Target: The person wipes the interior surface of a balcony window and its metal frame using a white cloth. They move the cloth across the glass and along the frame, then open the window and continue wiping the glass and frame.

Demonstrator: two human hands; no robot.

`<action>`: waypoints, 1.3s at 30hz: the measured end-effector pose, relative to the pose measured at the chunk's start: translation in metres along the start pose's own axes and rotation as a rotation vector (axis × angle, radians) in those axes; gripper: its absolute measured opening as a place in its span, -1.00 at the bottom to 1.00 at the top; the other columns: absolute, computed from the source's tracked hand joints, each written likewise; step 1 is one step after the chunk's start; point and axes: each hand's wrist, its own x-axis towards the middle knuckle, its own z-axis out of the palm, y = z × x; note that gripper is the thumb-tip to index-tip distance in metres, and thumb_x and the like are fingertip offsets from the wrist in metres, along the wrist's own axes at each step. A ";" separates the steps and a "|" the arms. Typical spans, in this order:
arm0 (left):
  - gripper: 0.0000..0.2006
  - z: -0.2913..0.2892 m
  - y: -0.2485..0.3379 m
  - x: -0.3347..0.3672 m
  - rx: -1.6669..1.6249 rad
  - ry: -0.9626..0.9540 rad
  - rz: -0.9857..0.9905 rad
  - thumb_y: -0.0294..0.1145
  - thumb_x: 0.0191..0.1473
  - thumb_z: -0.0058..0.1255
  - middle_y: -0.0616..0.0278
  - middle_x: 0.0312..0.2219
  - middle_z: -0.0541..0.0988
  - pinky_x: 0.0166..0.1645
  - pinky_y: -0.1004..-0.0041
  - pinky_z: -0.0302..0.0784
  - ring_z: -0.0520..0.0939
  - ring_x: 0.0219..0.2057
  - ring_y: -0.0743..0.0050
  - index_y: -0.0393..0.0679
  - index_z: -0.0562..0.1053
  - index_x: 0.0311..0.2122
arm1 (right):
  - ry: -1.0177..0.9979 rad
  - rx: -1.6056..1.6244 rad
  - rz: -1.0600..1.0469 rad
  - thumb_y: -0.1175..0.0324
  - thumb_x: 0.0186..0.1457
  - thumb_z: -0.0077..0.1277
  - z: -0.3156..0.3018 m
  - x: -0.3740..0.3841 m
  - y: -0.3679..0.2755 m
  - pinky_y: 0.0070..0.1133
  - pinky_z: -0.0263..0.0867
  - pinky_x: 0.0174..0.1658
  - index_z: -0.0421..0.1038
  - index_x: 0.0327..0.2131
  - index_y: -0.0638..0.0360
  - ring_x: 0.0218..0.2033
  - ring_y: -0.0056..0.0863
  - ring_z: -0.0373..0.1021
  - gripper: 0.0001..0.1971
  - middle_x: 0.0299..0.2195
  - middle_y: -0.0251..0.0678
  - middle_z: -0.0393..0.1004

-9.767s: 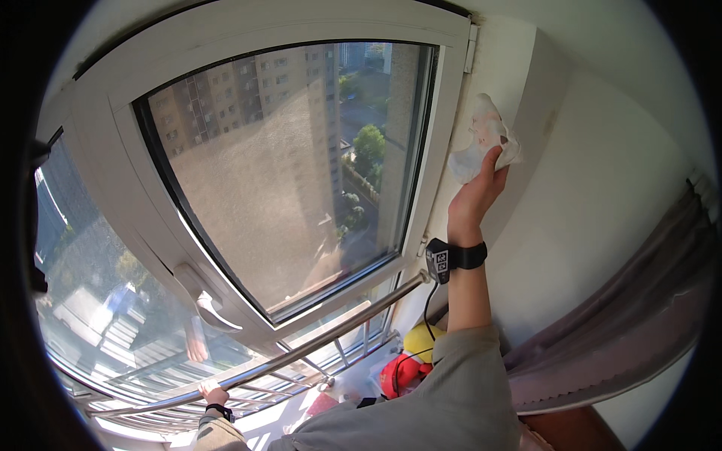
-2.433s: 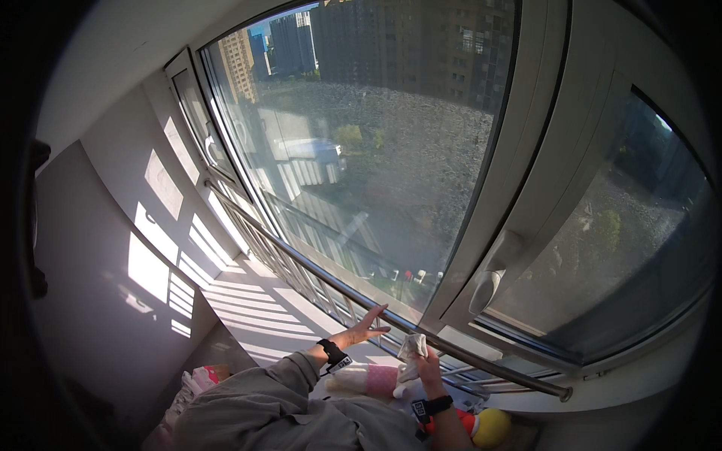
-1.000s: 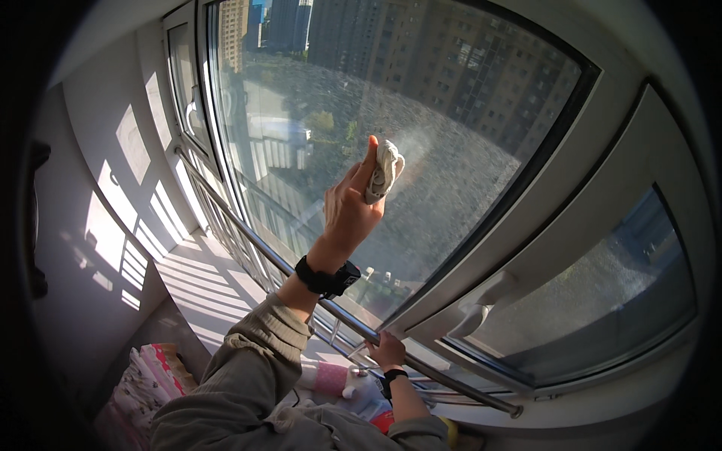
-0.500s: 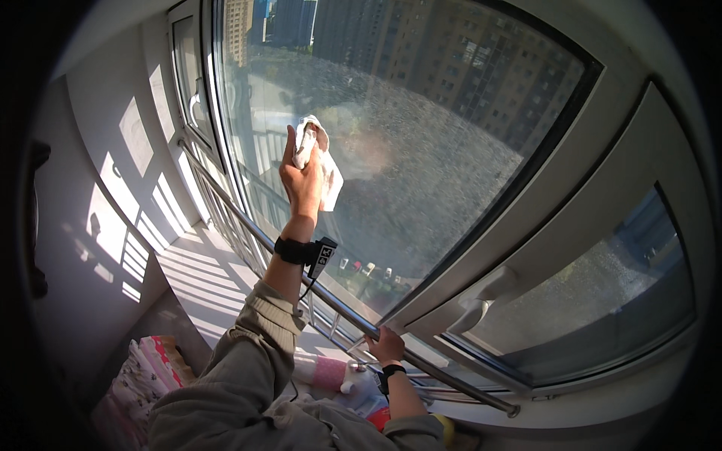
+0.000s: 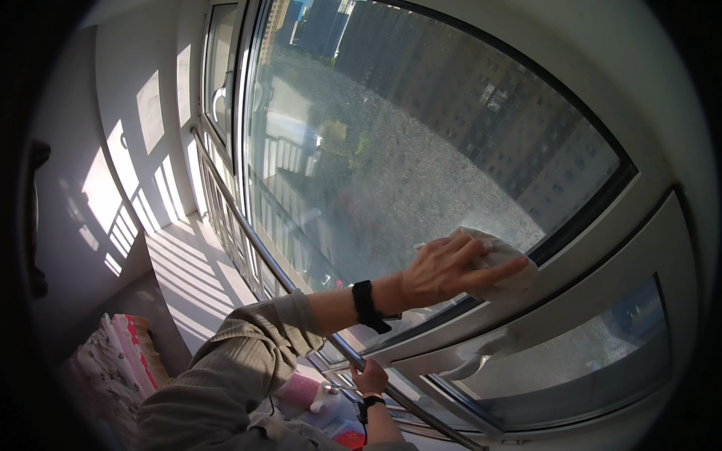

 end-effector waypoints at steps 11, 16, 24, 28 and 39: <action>-0.51 -0.177 -0.248 0.075 0.472 0.530 -0.647 -0.68 -0.02 0.02 0.12 -0.11 0.31 -0.09 0.19 0.57 0.54 -0.11 0.07 0.03 0.33 0.03 | 0.023 -0.047 0.010 -0.06 -0.15 0.22 0.003 -0.001 0.003 -0.33 0.39 -0.44 0.44 -0.49 0.04 -0.51 -0.24 0.47 -0.62 -0.58 -0.30 0.48; -0.55 -0.078 -0.124 0.083 -0.162 0.299 -0.260 -0.70 -0.05 0.05 0.13 -0.14 0.36 -0.25 0.44 0.58 0.55 -0.25 0.28 -0.14 0.45 0.01 | 0.034 -0.047 0.026 -0.02 -0.18 0.25 0.005 0.000 0.002 -0.31 0.38 -0.45 0.41 -0.53 0.03 -0.52 -0.24 0.46 -0.64 -0.59 -0.32 0.46; -0.61 -0.045 -0.091 0.079 0.146 0.100 0.345 -0.31 -0.04 0.23 0.39 -0.25 0.37 -0.31 0.53 0.58 0.46 -0.32 0.49 0.02 0.46 -0.05 | 0.049 -0.069 0.008 0.00 -0.18 0.24 0.005 0.000 0.004 -0.32 0.37 -0.46 0.37 -0.56 0.05 -0.54 -0.23 0.44 -0.63 -0.60 -0.31 0.44; -0.53 -0.126 -0.219 0.081 0.473 0.229 0.015 -0.51 -0.02 0.13 0.39 -0.21 0.44 -0.38 0.52 0.59 0.56 -0.27 0.46 0.19 0.48 0.04 | 0.036 -0.060 -0.001 0.01 -0.17 0.23 0.004 0.000 0.002 -0.32 0.38 -0.45 0.38 -0.53 0.05 -0.53 -0.24 0.44 -0.64 -0.59 -0.30 0.45; -0.45 -0.077 -0.123 0.013 -0.002 0.238 -0.277 -0.78 -0.15 0.04 0.20 -0.15 0.36 -0.26 0.31 0.57 0.53 -0.32 0.24 -0.06 0.50 0.01 | 0.058 -0.055 0.002 0.04 -0.16 0.25 0.004 -0.001 0.001 -0.32 0.40 -0.40 0.43 -0.45 0.07 -0.49 -0.22 0.46 -0.66 -0.55 -0.29 0.48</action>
